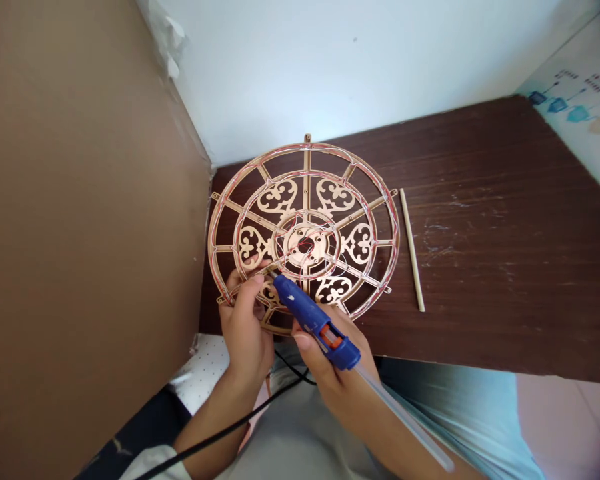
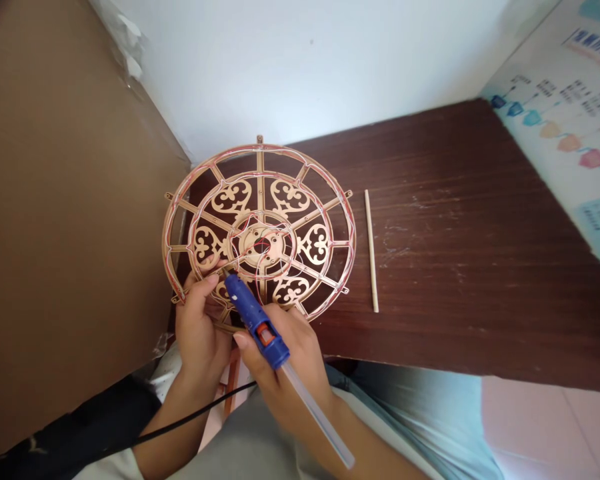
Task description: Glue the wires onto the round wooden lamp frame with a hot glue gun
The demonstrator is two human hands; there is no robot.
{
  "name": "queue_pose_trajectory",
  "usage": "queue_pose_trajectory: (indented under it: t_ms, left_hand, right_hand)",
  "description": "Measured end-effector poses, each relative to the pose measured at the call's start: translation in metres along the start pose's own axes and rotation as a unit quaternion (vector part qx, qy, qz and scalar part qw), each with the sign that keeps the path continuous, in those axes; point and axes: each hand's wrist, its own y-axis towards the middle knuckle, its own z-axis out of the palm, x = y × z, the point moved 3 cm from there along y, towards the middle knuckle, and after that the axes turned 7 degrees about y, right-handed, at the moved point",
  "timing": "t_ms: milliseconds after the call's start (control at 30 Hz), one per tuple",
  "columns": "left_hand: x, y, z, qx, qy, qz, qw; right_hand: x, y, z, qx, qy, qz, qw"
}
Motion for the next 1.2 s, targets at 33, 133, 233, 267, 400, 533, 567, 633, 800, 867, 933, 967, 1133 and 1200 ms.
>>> queue_pose_trajectory:
  t_ms: [33,133,233,267,400,533,567,633,800,867,933,967,1133,1200]
  left_hand:
    - [0.0001,0.0,0.0,-0.001,0.0,0.0,1.0]
    - [0.0002,-0.0007,0.0,0.0,0.001,-0.002,1.0]
    - [0.0004,-0.0012,0.0001,-0.002,0.0,-0.004,1.0]
    - [0.0005,-0.0012,0.0001,-0.003,0.0,-0.005,1.0]
    - [0.0007,-0.0009,-0.0002,-0.003,-0.001,-0.005,1.0]
    - [0.0003,-0.0014,-0.0008,-0.002,-0.007,-0.007,1.0]
    - [0.0002,-0.0015,-0.0009,-0.002,-0.007,-0.006,1.0]
    - [-0.0001,-0.0016,-0.0011,0.001,-0.007,-0.003,1.0]
    - [0.0003,-0.0009,-0.0013,0.005,0.004,-0.001,1.0]
    - [0.0005,-0.0007,-0.0009,0.007,0.007,-0.002,1.0]
    - [0.0003,-0.0007,-0.0003,0.01,0.01,0.0,1.0]
    - [0.0002,-0.0008,0.0001,0.011,0.011,0.0,1.0]
    - [-0.0008,-0.0012,0.0006,0.009,0.011,0.004,1.0]
    - [-0.0008,-0.0012,0.0003,0.007,0.009,0.002,1.0]
  right_hand:
    - [0.0002,0.0002,-0.0002,-0.002,-0.001,-0.001,1.0]
    - [0.0,0.0003,0.0,-0.007,-0.005,-0.001,1.0]
    - [-0.0003,0.0001,0.0005,-0.01,-0.011,0.0,1.0]
    - [-0.0003,0.0001,0.0006,-0.011,-0.013,0.0,1.0]
    - [-0.0001,0.0007,0.0003,-0.014,-0.02,-0.004,1.0]
    - [0.0011,0.0016,-0.0001,-0.013,-0.021,-0.008,1.0]
    - [0.0016,0.0018,-0.0004,-0.014,-0.021,-0.01,1.0]
    - [0.0029,0.0023,-0.0006,-0.013,-0.023,-0.012,1.0]
    - [0.0043,0.0033,0.0,-0.011,-0.032,-0.024,0.999]
    - [0.0033,0.0033,0.0006,-0.013,-0.035,-0.028,0.999]
    - [0.0021,0.003,0.0011,-0.017,-0.034,-0.032,0.999]
    - [0.0016,0.0029,0.0013,-0.019,-0.033,-0.034,0.999]
    - [0.0029,0.004,0.0016,-0.011,-0.034,-0.032,0.999]
    - [0.0045,0.0047,0.0014,-0.009,-0.037,-0.032,0.999]
